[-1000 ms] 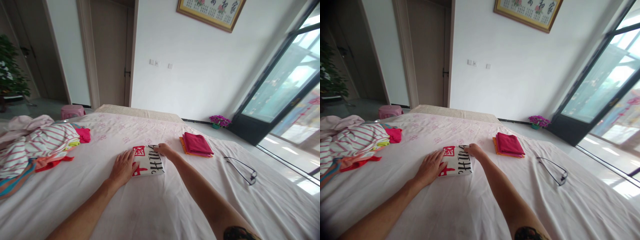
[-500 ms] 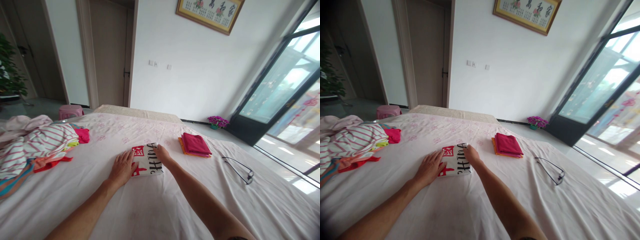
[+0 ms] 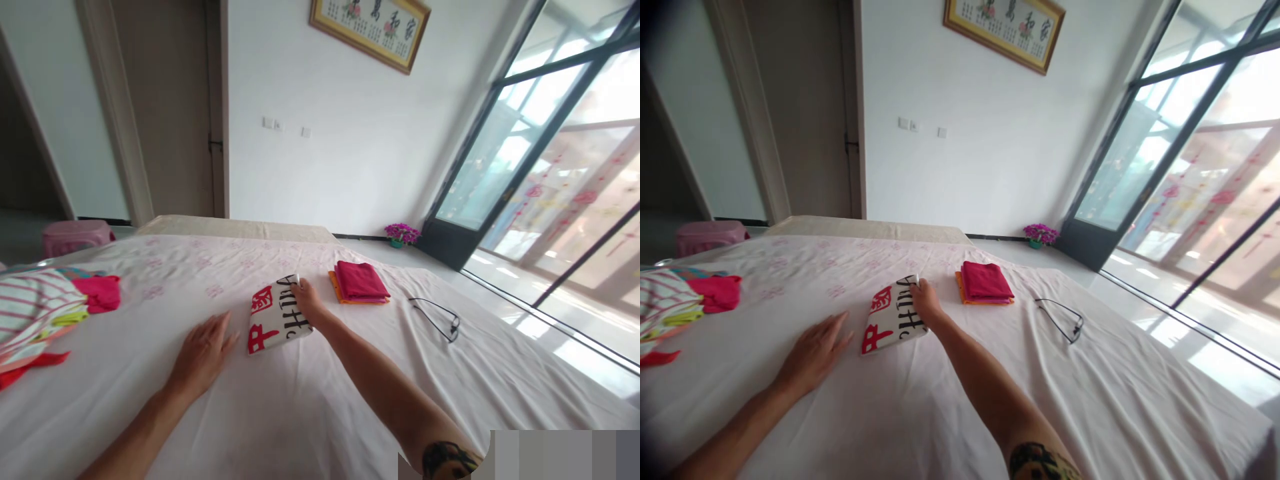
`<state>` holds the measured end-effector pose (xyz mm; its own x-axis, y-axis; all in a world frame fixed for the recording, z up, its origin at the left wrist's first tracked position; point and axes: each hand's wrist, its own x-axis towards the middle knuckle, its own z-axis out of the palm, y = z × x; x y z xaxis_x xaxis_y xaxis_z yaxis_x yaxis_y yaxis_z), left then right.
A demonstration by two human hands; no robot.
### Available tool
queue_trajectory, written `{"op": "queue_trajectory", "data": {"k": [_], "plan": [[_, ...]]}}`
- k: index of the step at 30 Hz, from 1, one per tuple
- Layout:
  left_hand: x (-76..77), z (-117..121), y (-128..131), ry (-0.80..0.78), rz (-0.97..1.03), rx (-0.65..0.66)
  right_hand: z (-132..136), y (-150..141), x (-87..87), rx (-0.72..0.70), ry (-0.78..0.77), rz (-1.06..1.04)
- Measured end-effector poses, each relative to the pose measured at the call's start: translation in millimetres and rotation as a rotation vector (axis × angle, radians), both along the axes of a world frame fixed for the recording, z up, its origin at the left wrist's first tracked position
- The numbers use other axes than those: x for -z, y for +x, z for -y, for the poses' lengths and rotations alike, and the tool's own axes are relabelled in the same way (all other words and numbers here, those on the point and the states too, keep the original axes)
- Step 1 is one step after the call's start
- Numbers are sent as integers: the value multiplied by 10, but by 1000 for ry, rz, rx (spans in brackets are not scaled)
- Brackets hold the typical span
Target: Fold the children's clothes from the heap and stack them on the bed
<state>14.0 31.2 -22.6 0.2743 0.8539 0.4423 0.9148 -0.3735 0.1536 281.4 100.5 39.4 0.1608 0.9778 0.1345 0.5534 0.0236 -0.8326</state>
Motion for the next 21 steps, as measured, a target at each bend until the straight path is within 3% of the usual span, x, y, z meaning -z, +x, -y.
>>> {"op": "queue_trajectory", "data": {"k": [6,9,12,14,16,21], "plan": [[110,-54,-31,25,-25,28,-92,955,-666,-45,101,-236],[151,-74,-42,24,-30,31,-217,1418,-979,18,149,-211],[197,-107,-67,31,-32,46,-393,1804,-1177,89,174,-170],[225,-130,-82,34,-33,52,-490,2034,-1201,121,174,-146],[248,-149,-89,38,-32,54,-544,2249,-1117,155,146,-115],[289,-174,-90,52,-7,42,-539,2667,-653,239,14,-14]]}}
